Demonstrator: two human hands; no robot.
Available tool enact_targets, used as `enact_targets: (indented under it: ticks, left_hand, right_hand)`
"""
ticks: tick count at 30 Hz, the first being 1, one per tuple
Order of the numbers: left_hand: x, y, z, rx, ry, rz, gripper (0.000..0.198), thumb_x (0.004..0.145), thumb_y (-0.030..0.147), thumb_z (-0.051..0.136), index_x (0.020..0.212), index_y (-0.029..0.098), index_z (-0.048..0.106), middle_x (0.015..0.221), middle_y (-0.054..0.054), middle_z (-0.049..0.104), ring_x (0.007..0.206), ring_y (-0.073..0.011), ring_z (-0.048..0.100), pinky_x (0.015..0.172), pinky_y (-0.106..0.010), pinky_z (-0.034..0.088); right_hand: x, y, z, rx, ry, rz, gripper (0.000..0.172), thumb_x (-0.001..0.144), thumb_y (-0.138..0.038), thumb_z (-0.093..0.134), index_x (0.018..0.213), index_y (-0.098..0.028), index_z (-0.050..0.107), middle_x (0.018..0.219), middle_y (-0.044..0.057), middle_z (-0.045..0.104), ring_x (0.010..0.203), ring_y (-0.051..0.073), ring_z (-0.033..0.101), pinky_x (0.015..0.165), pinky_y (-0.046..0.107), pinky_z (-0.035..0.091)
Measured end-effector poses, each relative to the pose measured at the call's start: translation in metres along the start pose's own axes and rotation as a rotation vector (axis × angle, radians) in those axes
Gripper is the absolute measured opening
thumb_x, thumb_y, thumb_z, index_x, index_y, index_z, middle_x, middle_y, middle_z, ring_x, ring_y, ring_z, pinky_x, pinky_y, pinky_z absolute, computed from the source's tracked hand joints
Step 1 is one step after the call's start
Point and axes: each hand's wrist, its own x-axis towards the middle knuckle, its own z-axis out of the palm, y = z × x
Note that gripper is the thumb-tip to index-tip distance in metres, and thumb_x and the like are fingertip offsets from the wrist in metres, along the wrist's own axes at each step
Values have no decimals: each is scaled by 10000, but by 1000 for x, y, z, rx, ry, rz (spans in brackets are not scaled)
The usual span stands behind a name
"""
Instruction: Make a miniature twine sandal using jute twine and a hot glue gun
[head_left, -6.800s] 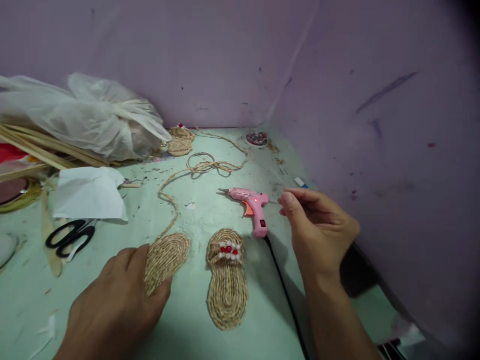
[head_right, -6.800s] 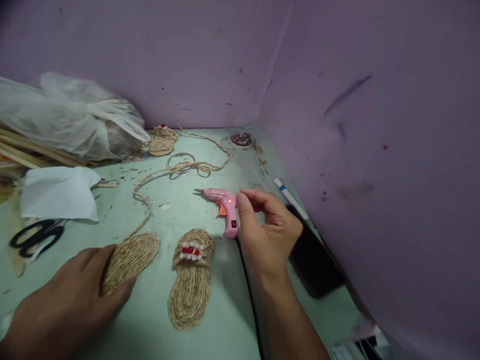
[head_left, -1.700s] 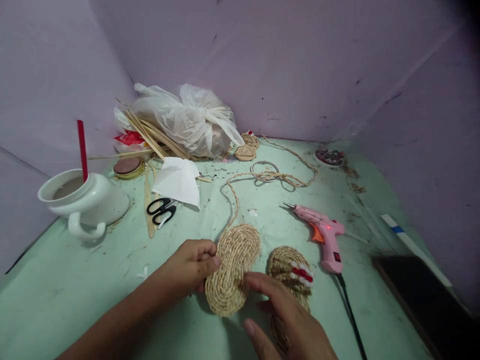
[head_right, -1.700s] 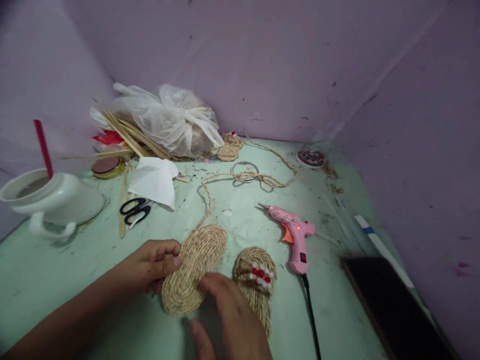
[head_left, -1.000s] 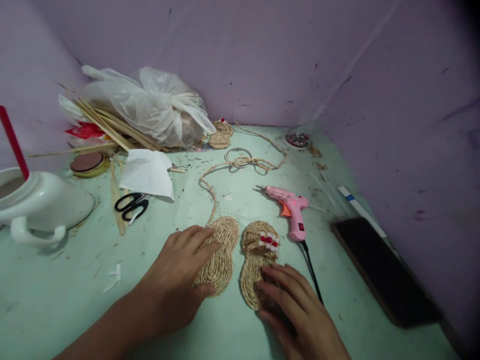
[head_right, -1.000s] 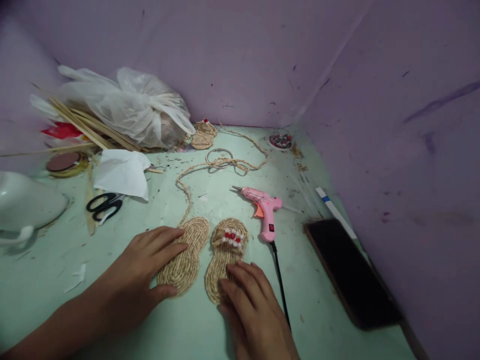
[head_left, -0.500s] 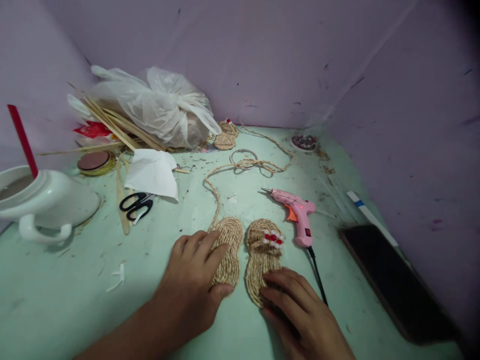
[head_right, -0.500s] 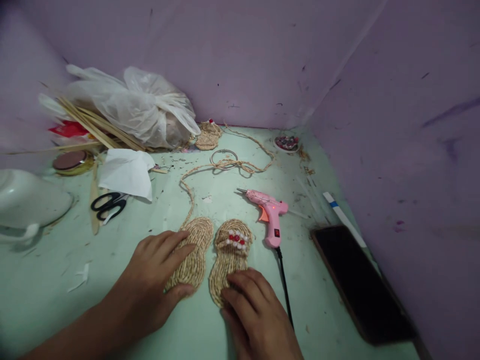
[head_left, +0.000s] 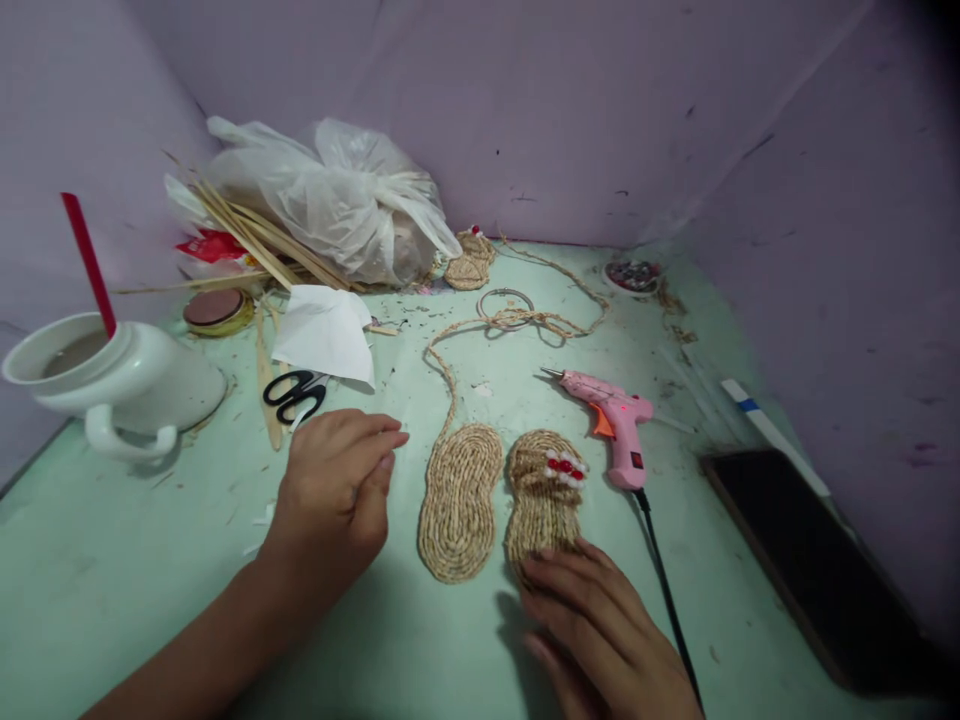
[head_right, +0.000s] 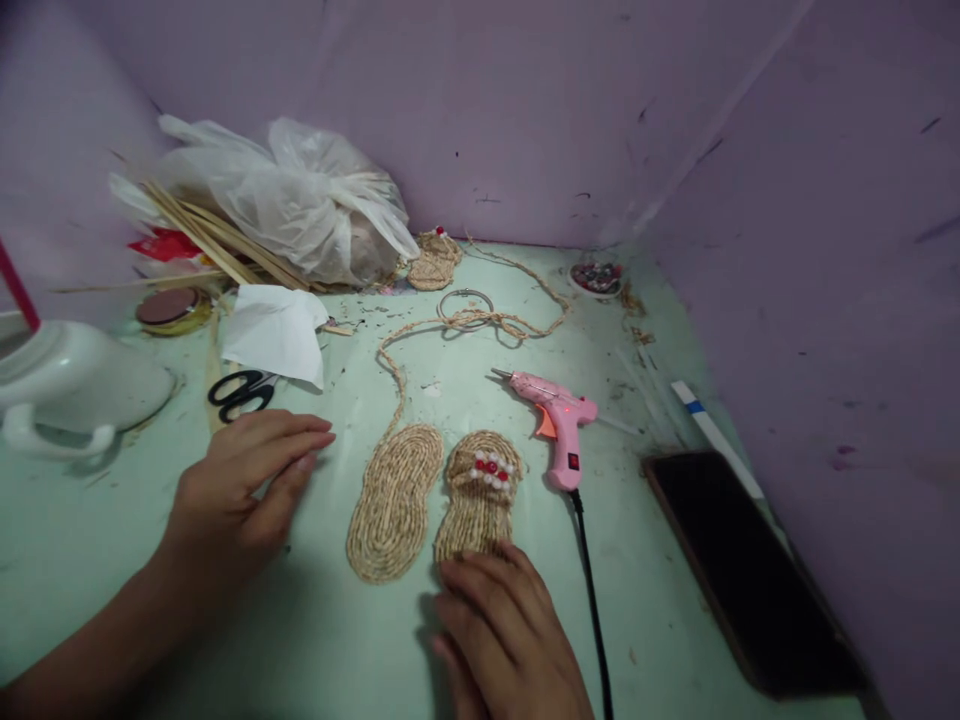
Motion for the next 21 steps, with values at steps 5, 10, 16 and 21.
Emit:
enact_targets:
  ticks: [5,10,16,21]
  left_hand:
    - [-6,20,17,103,-281,156,363,850,154,424,1181,150,573,1303,-78,556,1175,-330,428,967,-555,292]
    - [4,19,34,120,-516,345,498,848,287,460,1336,190,436,1438,-53,402,1360,-324,214,1064,-571,69]
    - [14,23,40,197,-588,458,536,843,317,404,1307,54,461,1409,-186,405,1353,-312,256,1095,-547,45]
    - [25,30,33,55,-584,352,399,847,238,408,1197,115,554,1316,-143,531,1294,-298,359,1081,-562,110]
  right_hand:
    - [22,-3,5,-116,-138,-111,336,859,-284,513,1136,-110,588,1136,107,676,1052,248,627,868,434,538]
    - [36,-8,19,-95,-191,-187,413,876,-378,496,1132,-76,614,1191,106,642,1083,248,608,849,366,545]
    - [30,-11,36,-68,-168,-122,462,881,-446,471,1074,-71,660,1108,142,684,1050,253,627,890,340,521]
    - [30,-12,30,37,-157,-47,293,879,-185,443,1089,-101,629,1100,123,689,1039,222,630,902,361,524]
